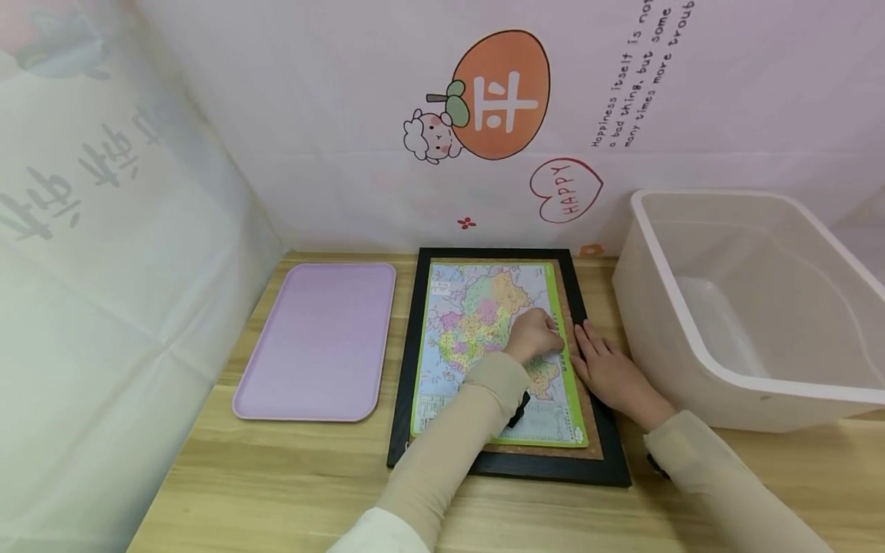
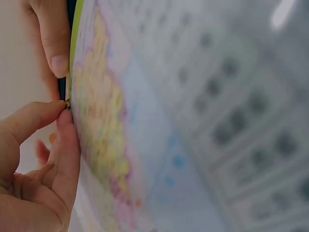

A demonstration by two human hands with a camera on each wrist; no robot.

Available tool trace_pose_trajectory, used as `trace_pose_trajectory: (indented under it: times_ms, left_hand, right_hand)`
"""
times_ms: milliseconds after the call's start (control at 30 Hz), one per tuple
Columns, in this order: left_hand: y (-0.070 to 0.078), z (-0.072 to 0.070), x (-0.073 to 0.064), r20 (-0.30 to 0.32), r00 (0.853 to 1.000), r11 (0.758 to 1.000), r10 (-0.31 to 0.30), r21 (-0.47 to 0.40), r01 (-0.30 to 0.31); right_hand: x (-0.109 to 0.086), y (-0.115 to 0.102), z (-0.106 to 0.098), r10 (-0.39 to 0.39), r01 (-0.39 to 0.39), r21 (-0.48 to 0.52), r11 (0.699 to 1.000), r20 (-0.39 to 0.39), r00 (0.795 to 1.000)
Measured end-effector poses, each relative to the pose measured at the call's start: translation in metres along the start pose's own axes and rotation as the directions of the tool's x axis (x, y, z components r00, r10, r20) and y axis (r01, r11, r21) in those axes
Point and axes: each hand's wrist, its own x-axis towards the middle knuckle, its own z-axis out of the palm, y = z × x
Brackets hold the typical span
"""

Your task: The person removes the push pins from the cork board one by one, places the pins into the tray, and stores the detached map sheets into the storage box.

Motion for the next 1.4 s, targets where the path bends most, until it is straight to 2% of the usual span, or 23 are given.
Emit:
trace_pose_trajectory:
  times_ms: [167,300,400,700,967,1200,1267,1400]
  left_hand:
    - [0.0024,-0.0043,-0.0029,0.007,0.999,0.999,0.037,-0.01,-0.037]
    - [-0.0018,-0.0051,-0.0026,0.031,0.998,0.994,0.046,-0.103,-0.043]
    - [-0.0037,-0.0048,-0.0014,0.045,0.998,0.99,0.045,-0.133,-0.039]
    - [-0.0014,0.0008,0.0043,0.03,0.994,0.994,0.102,0.032,-0.103]
    - [-0.0063,0.0015,0.004,0.027,0.999,0.997,0.042,-0.07,-0.04]
    - [-0.005,0.0014,0.0061,0.047,0.996,0.997,0.071,-0.008,-0.071]
    - [-0.0048,0.0014,0.0065,0.057,0.996,0.997,0.074,-0.024,-0.072]
    - [-0.0062,0.0025,0.0051,0.129,0.988,0.983,0.087,-0.17,-0.064]
  right_hand:
    - [0.0015,0.0012,-0.0008,0.004,-0.004,-0.004,1.0,0.004,1.0]
    - [0.0014,0.0024,-0.001,0.012,-0.011,-0.002,1.0,0.019,1.0]
    - [0.0009,0.0029,-0.0013,0.016,-0.016,-0.003,1.0,0.027,1.0]
    - [0.0007,0.0007,-0.0023,0.001,-0.001,-0.001,1.0,0.014,1.0]
    - [0.0008,-0.0007,-0.0018,0.013,-0.013,0.01,1.0,0.018,1.0]
    - [0.0008,-0.0009,-0.0012,0.016,-0.016,0.007,1.0,0.023,1.0]
    - [0.0008,-0.0012,-0.0019,0.014,-0.014,0.007,1.0,0.018,1.0]
    - [0.0005,-0.0016,-0.002,-0.001,0.001,-0.009,1.0,0.014,1.0]
